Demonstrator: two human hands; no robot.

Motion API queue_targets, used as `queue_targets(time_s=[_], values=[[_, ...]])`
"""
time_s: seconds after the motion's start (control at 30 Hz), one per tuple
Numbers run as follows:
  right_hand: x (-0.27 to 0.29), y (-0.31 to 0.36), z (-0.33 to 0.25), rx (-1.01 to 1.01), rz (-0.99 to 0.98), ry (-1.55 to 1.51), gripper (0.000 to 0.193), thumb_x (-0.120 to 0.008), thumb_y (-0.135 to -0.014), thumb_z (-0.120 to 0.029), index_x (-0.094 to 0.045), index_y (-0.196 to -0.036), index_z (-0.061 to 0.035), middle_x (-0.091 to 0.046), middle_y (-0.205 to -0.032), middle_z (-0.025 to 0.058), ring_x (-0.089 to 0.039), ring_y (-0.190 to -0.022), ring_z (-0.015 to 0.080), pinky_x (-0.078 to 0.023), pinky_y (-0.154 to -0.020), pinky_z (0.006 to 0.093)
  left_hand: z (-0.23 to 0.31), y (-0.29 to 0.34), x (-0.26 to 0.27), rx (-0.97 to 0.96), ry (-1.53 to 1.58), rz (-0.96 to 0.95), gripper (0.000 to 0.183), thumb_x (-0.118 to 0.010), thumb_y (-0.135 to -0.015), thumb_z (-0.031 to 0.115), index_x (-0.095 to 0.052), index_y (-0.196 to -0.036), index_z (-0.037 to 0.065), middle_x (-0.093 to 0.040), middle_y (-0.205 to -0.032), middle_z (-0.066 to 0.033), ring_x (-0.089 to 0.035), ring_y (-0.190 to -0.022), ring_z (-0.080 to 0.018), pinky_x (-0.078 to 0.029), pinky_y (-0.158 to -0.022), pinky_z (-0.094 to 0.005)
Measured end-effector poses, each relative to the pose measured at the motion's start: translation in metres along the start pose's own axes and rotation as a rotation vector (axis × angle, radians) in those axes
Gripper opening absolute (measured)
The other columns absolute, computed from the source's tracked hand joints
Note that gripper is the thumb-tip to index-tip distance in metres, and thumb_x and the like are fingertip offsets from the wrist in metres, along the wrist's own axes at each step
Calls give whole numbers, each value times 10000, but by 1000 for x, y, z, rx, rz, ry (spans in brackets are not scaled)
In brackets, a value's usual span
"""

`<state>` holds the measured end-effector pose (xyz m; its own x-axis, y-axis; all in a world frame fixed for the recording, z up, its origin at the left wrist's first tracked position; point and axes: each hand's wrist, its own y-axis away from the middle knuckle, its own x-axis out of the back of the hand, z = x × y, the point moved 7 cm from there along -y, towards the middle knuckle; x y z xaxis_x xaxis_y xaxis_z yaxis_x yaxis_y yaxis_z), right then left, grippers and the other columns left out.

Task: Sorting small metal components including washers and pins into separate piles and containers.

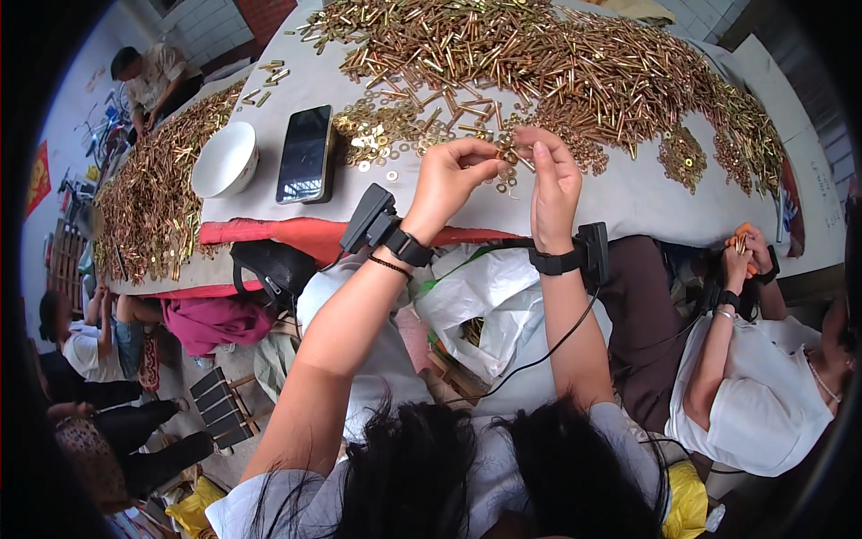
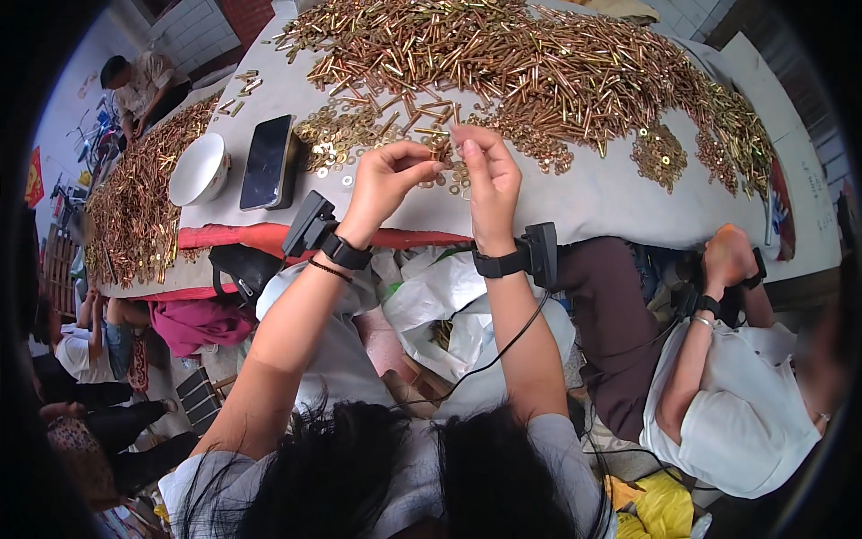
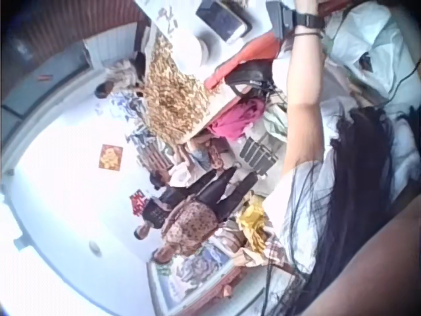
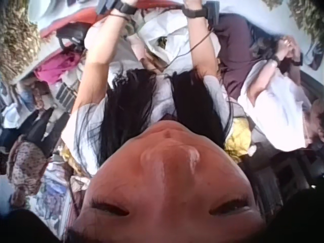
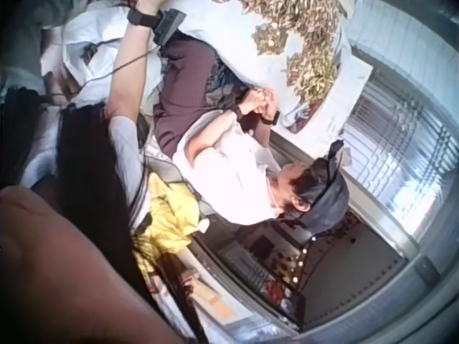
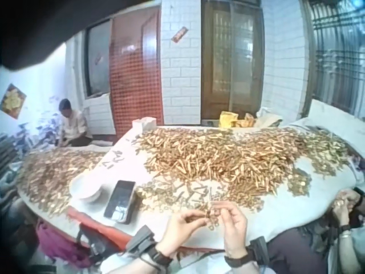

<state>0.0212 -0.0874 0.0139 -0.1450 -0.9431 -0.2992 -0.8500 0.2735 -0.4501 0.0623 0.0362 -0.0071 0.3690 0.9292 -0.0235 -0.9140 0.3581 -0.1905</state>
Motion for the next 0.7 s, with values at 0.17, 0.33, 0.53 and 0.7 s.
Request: queue_targets(time_s=[0.17, 0.33, 0.53, 0.7], values=[[-8, 4, -2, -44, -84, -89, 261, -446, -886, -134, -496, -1091, 20, -579, -977, 122, -519, -947, 145, -387, -847, 266, -8, -5, 3, 10, -4, 10, 128, -635, -755, 28, -593, -859, -33, -630, -751, -66, -589, -661, -93, -484, -597, -208], [3, 4, -3, -13, 21, 10, 270, -443, -889, -135, -492, -1095, 32, -598, -982, 129, -544, -911, 141, -393, -837, 266, -10, -6, 0, 0, -79, -14, 130, -638, -756, 35, -594, -862, -26, -633, -749, -66, -588, -658, -93, -483, -591, -209], [33, 6, -7, -84, 125, 106, 215, -503, -857, -90, -558, -1038, 14, -555, -770, 18, -524, -722, 55, -417, -658, 185, -16, -7, 4, 119, -14, -41, 141, -633, -759, 35, -600, -884, -22, -633, -777, -61, -595, -682, -95, -498, -615, -213], [31, 17, 6, -184, -243, 272, 141, -582, -799, -47, -595, -926, 12, -551, -848, 16, -527, -710, 54, -437, -636, 188, -21, 9, -29, 107, -93, -273, 143, -642, -748, 37, -606, -868, -33, -627, -762, -54, -591, -673, -93, -497, -607, -210]])
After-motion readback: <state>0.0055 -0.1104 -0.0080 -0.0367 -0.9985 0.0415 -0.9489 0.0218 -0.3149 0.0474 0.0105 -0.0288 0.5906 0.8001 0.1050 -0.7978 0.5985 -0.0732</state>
